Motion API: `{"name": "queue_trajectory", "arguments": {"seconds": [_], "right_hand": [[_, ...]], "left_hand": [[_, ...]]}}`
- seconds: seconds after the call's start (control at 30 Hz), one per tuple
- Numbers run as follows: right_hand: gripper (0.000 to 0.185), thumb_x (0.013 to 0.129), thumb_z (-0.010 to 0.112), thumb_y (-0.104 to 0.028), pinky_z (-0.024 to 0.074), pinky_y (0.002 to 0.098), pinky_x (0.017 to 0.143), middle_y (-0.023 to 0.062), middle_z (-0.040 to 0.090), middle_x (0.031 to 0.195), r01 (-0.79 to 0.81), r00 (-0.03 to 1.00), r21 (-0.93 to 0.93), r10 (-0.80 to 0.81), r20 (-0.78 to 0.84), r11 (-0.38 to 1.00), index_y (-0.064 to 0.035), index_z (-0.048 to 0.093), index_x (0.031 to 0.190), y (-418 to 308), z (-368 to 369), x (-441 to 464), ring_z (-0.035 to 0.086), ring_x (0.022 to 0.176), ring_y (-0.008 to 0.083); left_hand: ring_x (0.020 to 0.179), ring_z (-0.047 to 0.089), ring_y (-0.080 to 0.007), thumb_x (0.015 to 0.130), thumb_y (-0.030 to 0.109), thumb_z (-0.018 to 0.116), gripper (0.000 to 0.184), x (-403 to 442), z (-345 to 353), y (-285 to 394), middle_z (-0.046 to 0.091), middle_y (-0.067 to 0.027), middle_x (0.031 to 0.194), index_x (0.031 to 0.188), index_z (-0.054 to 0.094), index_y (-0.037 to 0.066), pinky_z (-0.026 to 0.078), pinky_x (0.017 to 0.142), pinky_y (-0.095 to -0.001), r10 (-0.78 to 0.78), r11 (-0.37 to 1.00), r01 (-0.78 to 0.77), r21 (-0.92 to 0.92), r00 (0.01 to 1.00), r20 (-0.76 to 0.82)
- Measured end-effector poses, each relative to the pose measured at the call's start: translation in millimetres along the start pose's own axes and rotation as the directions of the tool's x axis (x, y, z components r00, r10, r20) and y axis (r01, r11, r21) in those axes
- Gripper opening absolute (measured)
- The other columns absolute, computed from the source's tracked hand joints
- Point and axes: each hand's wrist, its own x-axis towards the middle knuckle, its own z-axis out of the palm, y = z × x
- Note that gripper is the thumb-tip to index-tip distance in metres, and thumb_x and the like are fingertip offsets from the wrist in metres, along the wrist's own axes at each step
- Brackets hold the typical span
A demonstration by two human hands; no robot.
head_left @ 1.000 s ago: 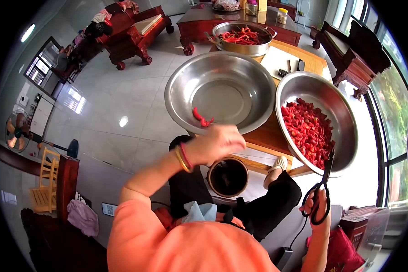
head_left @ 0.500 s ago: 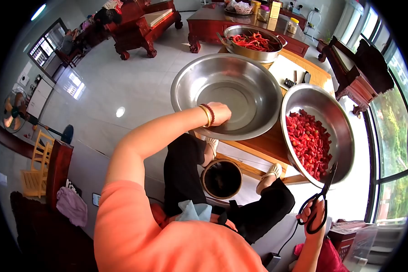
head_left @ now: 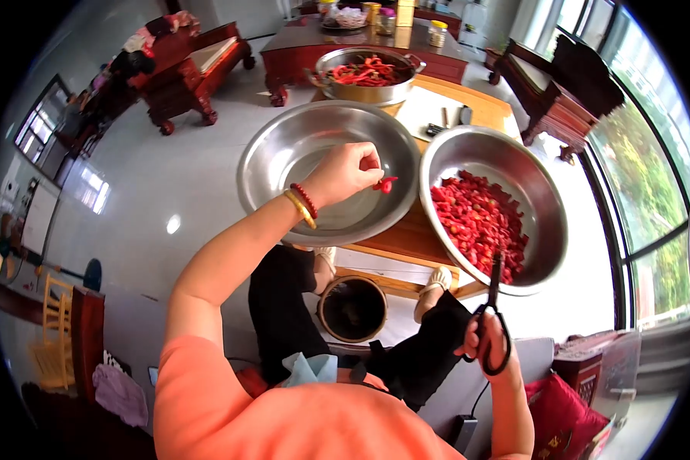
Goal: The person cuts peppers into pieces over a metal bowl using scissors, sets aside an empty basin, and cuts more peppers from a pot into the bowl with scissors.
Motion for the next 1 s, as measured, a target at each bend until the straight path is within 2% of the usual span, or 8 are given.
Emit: {"name": "queue_trajectory", "arguments": {"seconds": [0.2, 0.3, 0.33, 0.53, 0.67, 0.83, 0.93, 1.0], "right_hand": [[0.032, 0.091, 0.043, -0.032, 0.0523, 0.0298, 0.06, 0.0032, 0.045, 0.065, -0.034, 0.997, -0.045, 0.037, 0.066, 0.998, -0.001, 0.049, 0.088, -6.2, 12.0, -5.9, 0.045, 0.054, 0.0105], [0.035, 0.09, 0.05, -0.034, 0.0519, 0.0284, 0.059, 0.0025, 0.044, 0.06, 0.013, 1.0, -0.284, -0.015, -0.004, 0.959, 0.0006, 0.05, 0.086, -14.6, 7.7, -6.9, 0.045, 0.052, 0.0104], [0.035, 0.09, 0.05, -0.034, 0.0518, 0.0282, 0.059, 0.0023, 0.044, 0.059, 0.044, 0.998, -0.338, -0.055, -0.021, 0.94, 0.0007, 0.05, 0.086, -15.8, 5.7, -7.9, 0.045, 0.052, 0.0102], [0.035, 0.091, 0.049, -0.035, 0.0515, 0.0284, 0.058, 0.0015, 0.045, 0.063, -0.018, 0.995, -0.079, 0.025, 0.092, 0.997, 0.0, 0.051, 0.084, -20.4, -5.0, -16.6, 0.046, 0.052, 0.0091], [0.038, 0.09, 0.049, -0.037, 0.051, 0.0284, 0.059, 0.0015, 0.044, 0.064, -0.011, 0.997, -0.11, 0.019, 0.079, 0.994, 0.0001, 0.05, 0.083, -24.9, -9.4, -15.6, 0.046, 0.053, 0.0092], [0.038, 0.09, 0.045, -0.039, 0.0515, 0.0286, 0.061, 0.0009, 0.045, 0.066, 0.029, 0.999, -0.224, -0.02, 0.039, 0.974, -0.0022, 0.052, 0.086, -29.3, -18.0, -13.8, 0.045, 0.053, 0.0087], [0.044, 0.087, 0.053, -0.045, 0.0506, 0.0295, 0.06, 0.0016, 0.044, 0.063, 0.016, 1.0, -0.215, -0.011, 0.025, 0.977, -0.0015, 0.049, 0.082, -35.2, -20.5, -17.5, 0.046, 0.053, 0.0087], [0.043, 0.087, 0.053, -0.044, 0.0508, 0.0297, 0.061, 0.0015, 0.044, 0.063, 0.026, 1.0, -0.191, -0.022, 0.022, 0.981, -0.002, 0.048, 0.081, -34.9, -22.0, -20.2, 0.045, 0.053, 0.0087]], "left_hand": [[0.062, 0.05, -0.0041, 0.083, 0.011, 0.06, 0.01, 14.0, 47.8, 27.1, 0.055, 0.0027, 0.071, 0.078, 0.054, 0.004, 0.04, 0.055, -0.0194, 0.122, 0.974, -0.127, -0.187, 0.992, -0.038], [0.064, 0.051, -0.0043, 0.085, 0.009, 0.059, 0.008, 17.3, 65.3, 45.2, 0.057, 0.0014, 0.073, 0.08, 0.055, 0.003, 0.042, 0.058, -0.0189, 0.114, 0.932, -0.103, -0.347, 0.993, 0.012], [0.065, 0.052, -0.0046, 0.085, 0.008, 0.058, 0.007, 18.3, 71.4, 48.0, 0.057, 0.0011, 0.074, 0.081, 0.055, 0.002, 0.043, 0.059, -0.019, 0.135, 0.93, -0.129, -0.344, 0.991, -0.006], [0.072, 0.057, -0.0062, 0.083, 0.0, 0.059, 0.002, 12.2, 98.3, 67.8, 0.061, -0.0016, 0.081, 0.085, 0.058, 0.001, 0.047, 0.066, -0.0204, 0.4, 0.891, -0.41, -0.193, 0.912, -0.091], [0.076, 0.058, -0.0072, 0.081, -0.002, 0.06, 0.005, 15.0, 114.1, 72.3, 0.062, -0.0043, 0.085, 0.085, 0.059, 0.001, 0.048, 0.067, -0.0205, 0.559, 0.813, -0.567, -0.131, 0.824, -0.095], [0.082, 0.059, -0.0128, 0.08, -0.003, 0.06, 0.007, 17.4, 130.1, 84.9, 0.063, -0.0072, 0.088, 0.085, 0.059, 0.002, 0.047, 0.076, -0.025, 0.604, 0.779, -0.598, -0.189, 0.797, -0.034], [0.082, 0.06, -0.0183, 0.079, -0.004, 0.059, 0.008, 15.2, 138.2, 94.6, 0.061, -0.0094, 0.087, 0.085, 0.057, 0.0, 0.048, 0.074, -0.0265, 0.624, 0.752, -0.607, -0.256, 0.781, -0.018], [0.082, 0.061, -0.0182, 0.078, -0.005, 0.06, 0.009, 15.1, 143.2, 95.3, 0.062, -0.01, 0.088, 0.085, 0.057, 0.0, 0.049, 0.074, -0.0266, 0.646, 0.745, -0.635, -0.205, 0.763, -0.019]]}}
